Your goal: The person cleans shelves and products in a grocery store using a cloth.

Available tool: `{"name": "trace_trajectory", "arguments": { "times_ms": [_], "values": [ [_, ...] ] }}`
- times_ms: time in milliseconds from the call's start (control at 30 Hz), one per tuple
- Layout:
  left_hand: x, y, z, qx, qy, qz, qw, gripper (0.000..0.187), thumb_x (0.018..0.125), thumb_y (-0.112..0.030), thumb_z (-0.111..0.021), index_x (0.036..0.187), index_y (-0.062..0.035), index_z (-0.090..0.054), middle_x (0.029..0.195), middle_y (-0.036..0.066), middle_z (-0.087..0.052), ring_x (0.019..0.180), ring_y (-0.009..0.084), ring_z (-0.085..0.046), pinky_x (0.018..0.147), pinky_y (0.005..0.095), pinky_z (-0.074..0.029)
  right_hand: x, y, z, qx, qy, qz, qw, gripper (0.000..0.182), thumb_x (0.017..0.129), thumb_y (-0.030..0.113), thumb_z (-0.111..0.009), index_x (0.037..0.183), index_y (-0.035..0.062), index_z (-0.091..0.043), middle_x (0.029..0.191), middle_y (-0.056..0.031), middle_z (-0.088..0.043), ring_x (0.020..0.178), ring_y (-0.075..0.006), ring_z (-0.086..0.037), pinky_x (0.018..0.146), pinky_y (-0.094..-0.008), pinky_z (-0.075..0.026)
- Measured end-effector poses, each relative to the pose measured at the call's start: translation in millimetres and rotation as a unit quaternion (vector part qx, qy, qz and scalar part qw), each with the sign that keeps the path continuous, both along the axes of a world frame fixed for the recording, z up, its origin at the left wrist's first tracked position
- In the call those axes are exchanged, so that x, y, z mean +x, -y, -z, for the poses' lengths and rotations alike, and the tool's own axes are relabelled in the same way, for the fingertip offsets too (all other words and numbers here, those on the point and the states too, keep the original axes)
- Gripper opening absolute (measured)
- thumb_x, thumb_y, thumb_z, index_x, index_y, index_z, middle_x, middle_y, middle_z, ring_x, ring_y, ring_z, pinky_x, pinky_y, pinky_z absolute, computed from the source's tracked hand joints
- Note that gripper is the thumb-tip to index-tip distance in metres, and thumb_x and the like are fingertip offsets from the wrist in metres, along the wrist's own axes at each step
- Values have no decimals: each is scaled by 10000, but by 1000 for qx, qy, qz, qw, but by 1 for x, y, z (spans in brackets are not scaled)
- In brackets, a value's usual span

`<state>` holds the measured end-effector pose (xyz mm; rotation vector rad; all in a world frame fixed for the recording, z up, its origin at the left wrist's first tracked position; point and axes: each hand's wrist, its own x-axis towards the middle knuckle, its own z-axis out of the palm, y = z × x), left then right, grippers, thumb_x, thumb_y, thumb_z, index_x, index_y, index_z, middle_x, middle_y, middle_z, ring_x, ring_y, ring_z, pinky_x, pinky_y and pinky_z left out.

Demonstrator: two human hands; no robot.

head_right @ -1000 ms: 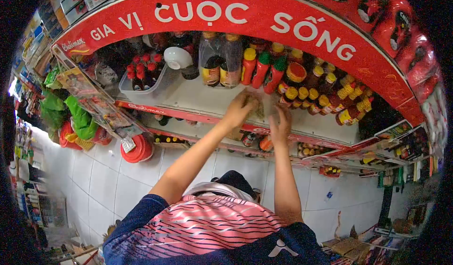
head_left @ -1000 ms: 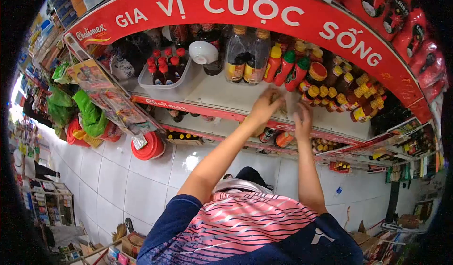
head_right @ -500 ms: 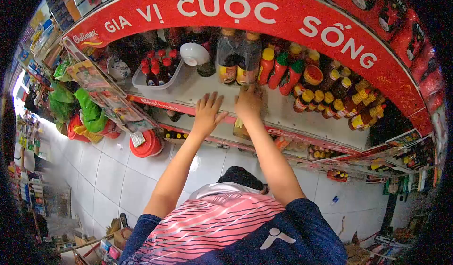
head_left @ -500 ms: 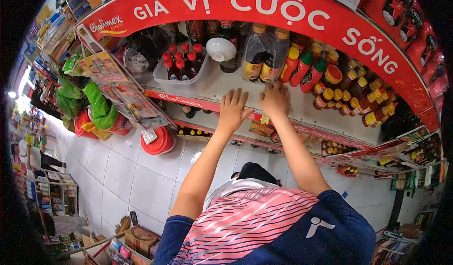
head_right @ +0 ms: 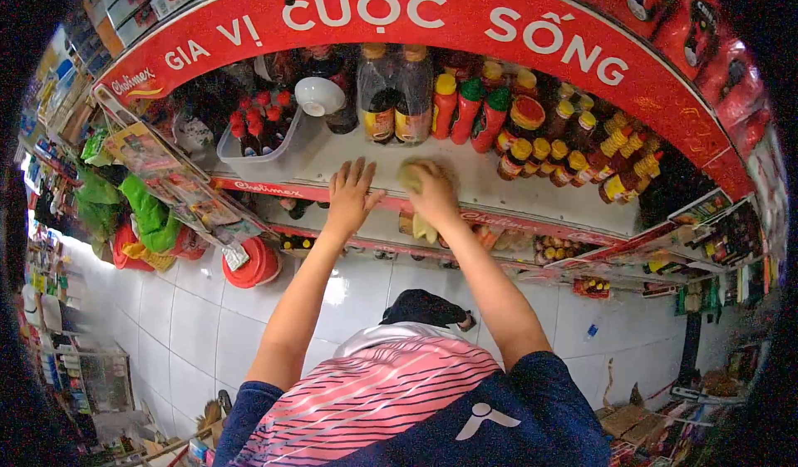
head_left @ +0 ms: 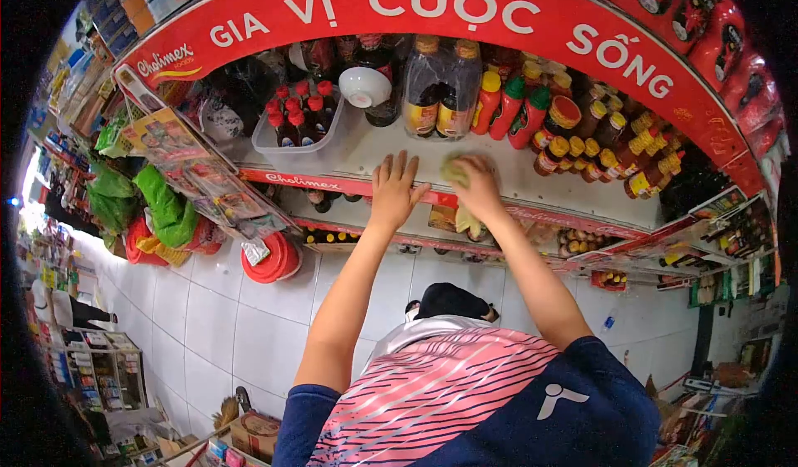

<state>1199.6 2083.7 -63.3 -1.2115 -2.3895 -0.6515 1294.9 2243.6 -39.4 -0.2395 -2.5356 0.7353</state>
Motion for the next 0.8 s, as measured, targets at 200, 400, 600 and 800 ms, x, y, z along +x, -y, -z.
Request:
{"name": "trace_trajectory", "arguments": {
  "times_ms": [200,400,600,800],
  "values": [
    [2,1,-1,15,0,4,1000,488,778,-389,-464,1177,-114,-402,1231,126,-357,1126,346,-303,919,458,-219,31,-45,-4,-22,-12,74,997,317,638,20,-551,954,31,-548,994,-118,-517,961,-264,-471,837,-317,-370],
    [2,2,-3,15,-23,1,1000,507,752,-389,-498,1159,-97,-422,1204,126,-391,1111,324,-333,912,431,-246,37,-21,14,28,-52,145,988,306,658,-15,-487,946,50,-567,1031,-152,-511,970,-307,-456,859,-370,-352],
    [-3,10,-5,3,-8,52,999,480,766,-363,-495,1166,-109,-420,1206,121,-392,1109,317,-344,914,410,-257,79,-44,10,-15,-36,8,999,328,661,-24,-470,971,31,-563,1056,-107,-517,1007,-279,-441,878,-335,-344],
    [-1,7,-5,-9,-15,40,999,489,769,-367,-490,1178,-111,-409,1220,123,-380,1128,315,-326,916,417,-247,189,-126,20,83,-112,244,960,365,626,-83,-451,960,23,-554,1037,-103,-510,1008,-270,-441,885,-331,-331]
  ]
}}
